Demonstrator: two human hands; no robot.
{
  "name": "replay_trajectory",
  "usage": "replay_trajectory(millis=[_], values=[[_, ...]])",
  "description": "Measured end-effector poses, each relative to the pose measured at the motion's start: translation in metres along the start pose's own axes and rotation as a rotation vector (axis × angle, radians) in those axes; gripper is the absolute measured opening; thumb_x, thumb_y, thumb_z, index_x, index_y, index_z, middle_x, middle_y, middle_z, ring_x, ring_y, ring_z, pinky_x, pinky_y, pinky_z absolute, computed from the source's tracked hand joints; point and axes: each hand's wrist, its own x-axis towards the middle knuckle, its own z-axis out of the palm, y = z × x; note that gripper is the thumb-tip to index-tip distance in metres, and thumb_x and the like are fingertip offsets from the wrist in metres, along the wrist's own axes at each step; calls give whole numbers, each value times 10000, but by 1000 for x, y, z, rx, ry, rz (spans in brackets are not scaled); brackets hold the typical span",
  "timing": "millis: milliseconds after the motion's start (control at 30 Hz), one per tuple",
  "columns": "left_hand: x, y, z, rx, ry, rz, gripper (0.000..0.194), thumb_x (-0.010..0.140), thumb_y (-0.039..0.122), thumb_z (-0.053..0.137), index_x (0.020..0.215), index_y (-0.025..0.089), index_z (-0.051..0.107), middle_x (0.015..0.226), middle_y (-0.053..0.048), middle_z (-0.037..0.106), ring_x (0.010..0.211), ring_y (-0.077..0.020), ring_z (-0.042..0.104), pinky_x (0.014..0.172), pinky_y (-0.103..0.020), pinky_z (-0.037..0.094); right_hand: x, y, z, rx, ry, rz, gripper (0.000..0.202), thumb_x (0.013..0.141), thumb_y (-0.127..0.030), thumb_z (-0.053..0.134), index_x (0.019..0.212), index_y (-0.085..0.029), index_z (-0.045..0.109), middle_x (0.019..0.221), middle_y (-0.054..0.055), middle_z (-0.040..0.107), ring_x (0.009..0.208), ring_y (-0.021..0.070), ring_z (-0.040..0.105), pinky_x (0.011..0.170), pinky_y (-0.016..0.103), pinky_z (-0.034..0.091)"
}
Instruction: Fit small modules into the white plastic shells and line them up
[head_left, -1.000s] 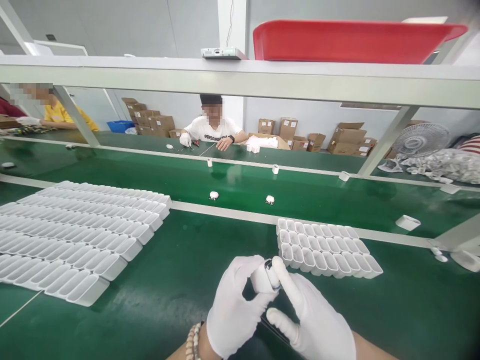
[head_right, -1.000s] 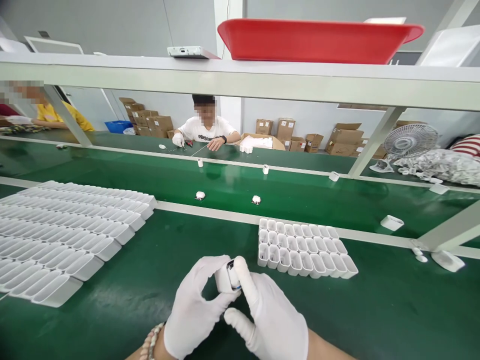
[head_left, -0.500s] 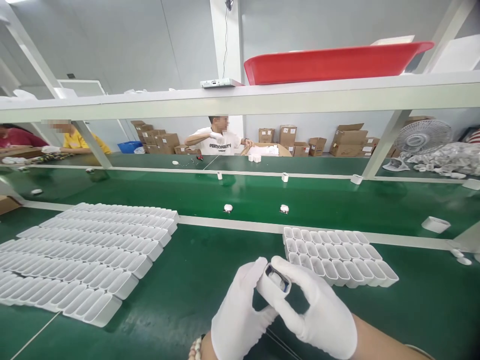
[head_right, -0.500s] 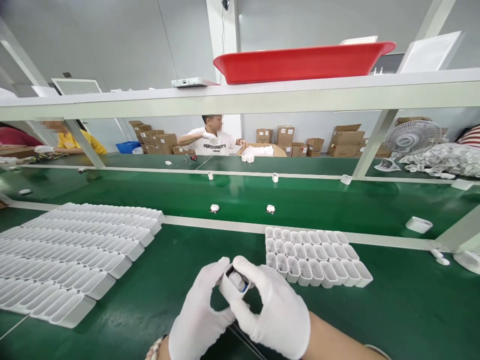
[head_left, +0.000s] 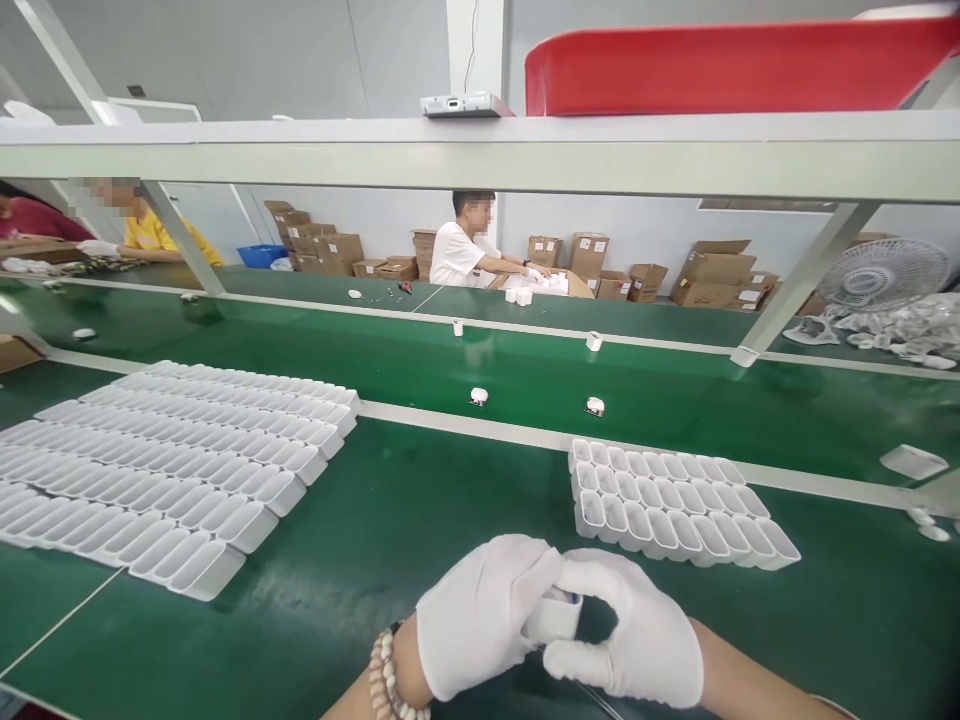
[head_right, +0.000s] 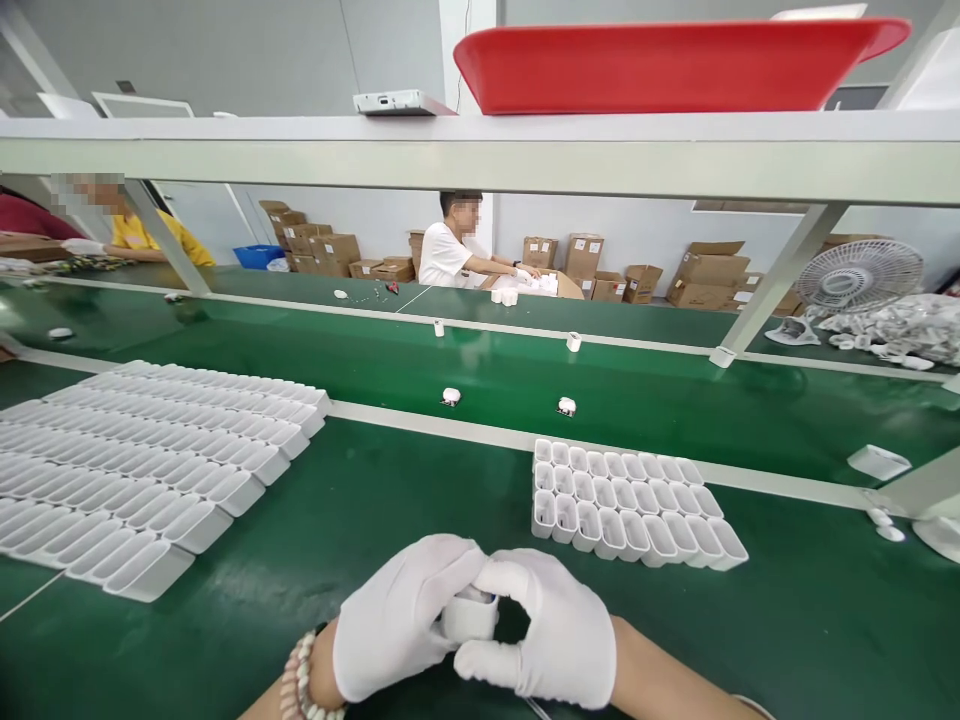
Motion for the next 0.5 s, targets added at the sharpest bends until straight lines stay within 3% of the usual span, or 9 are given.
replay_trajectory(millis=[100,167,267,333,400,500], values=[[4,3,-3,-3,-36,24,275,890,154,434,1164,136,415,796,-77,632,672,-194,618,630,-317,559,-2,2,6,-29,35,-43,10,783,-235,629,779,-244,626,738,-28,638,650,122,582,651,238,485],[8,5,-6,-18,-102,24,156,904,160,412,1050,153,464,738,-49,605,609,-173,584,563,-288,531,-5,3,8,-105,97,-92,65,789,-217,621,728,-234,606,703,-24,623,625,119,569,613,233,474],[12,6,-7,-43,-117,-24,105,925,152,394,932,190,492,707,-19,584,590,-152,572,550,-267,517,-6,2,8,-294,264,-250,36,824,-197,615,817,-223,592,701,-2,608,633,138,545,576,253,448],[10,5,-5,-16,10,-105,164,934,153,409,1069,187,496,838,-58,640,742,-181,642,660,-303,564,-4,0,6,-452,352,-369,63,867,-152,571,895,-208,563,695,9,595,628,149,508,556,274,412],[4,2,0,43,136,-187,348,932,158,449,1277,165,411,1061,-131,652,974,-224,656,806,-357,581,-3,-1,4,-609,392,-424,101,886,-99,532,917,-196,538,669,9,574,604,152,465,530,289,360],[-4,-4,8,116,156,-211,508,909,122,491,1389,140,325,1219,-182,606,1124,-250,615,892,-389,575,-4,3,3,-764,430,-442,149,885,-97,553,1000,-191,544,690,14,591,598,156,473,521,300,350]])
